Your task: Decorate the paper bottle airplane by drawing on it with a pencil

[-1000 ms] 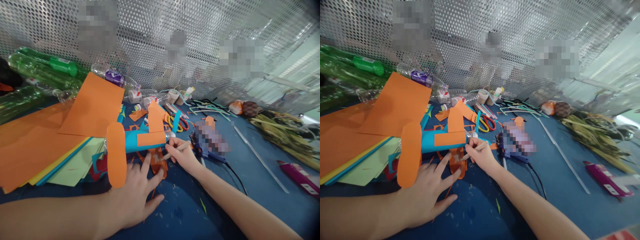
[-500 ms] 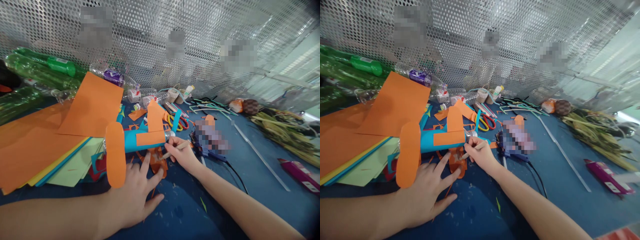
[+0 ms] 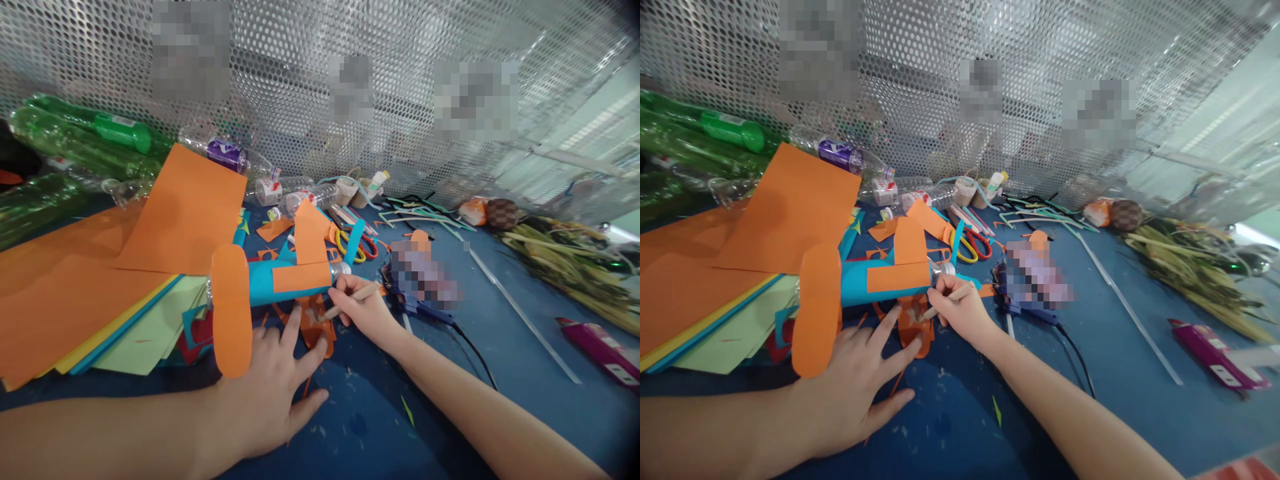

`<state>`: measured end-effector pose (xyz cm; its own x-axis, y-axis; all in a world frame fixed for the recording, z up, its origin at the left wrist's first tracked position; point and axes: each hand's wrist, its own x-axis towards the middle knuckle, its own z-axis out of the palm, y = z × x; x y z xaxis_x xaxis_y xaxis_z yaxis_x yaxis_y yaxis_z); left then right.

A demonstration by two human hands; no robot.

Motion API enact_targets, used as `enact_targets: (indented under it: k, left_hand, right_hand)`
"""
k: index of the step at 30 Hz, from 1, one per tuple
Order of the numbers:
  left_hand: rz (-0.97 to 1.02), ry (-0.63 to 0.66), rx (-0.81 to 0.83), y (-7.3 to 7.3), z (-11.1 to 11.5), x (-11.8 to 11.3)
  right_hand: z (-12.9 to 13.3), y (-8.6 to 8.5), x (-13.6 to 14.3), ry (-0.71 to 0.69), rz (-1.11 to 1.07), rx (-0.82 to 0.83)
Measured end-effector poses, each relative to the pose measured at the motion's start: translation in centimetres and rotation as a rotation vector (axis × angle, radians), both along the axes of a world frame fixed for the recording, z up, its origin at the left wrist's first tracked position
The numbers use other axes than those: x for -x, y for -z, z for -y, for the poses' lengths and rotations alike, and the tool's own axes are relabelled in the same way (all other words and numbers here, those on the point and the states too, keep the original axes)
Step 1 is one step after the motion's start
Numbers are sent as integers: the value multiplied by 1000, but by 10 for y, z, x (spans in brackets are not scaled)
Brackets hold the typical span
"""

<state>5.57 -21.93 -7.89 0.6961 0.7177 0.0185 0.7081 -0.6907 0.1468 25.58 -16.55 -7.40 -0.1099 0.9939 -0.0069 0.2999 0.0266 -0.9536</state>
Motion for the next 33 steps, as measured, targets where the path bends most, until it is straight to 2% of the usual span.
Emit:
enact_targets:
  k: [11,20,33]
  left_hand:
    - [17,-7,-13,4,0,0]
    - [15,-9,-4,2,1,0]
    - [7,-10,-6,-2,1,-1]
  right_hand:
    - [1,-1,1,-1,14,-10]
    - [0,1,0,-11,-4,6]
    - [1,-5,2,31,38,-10]
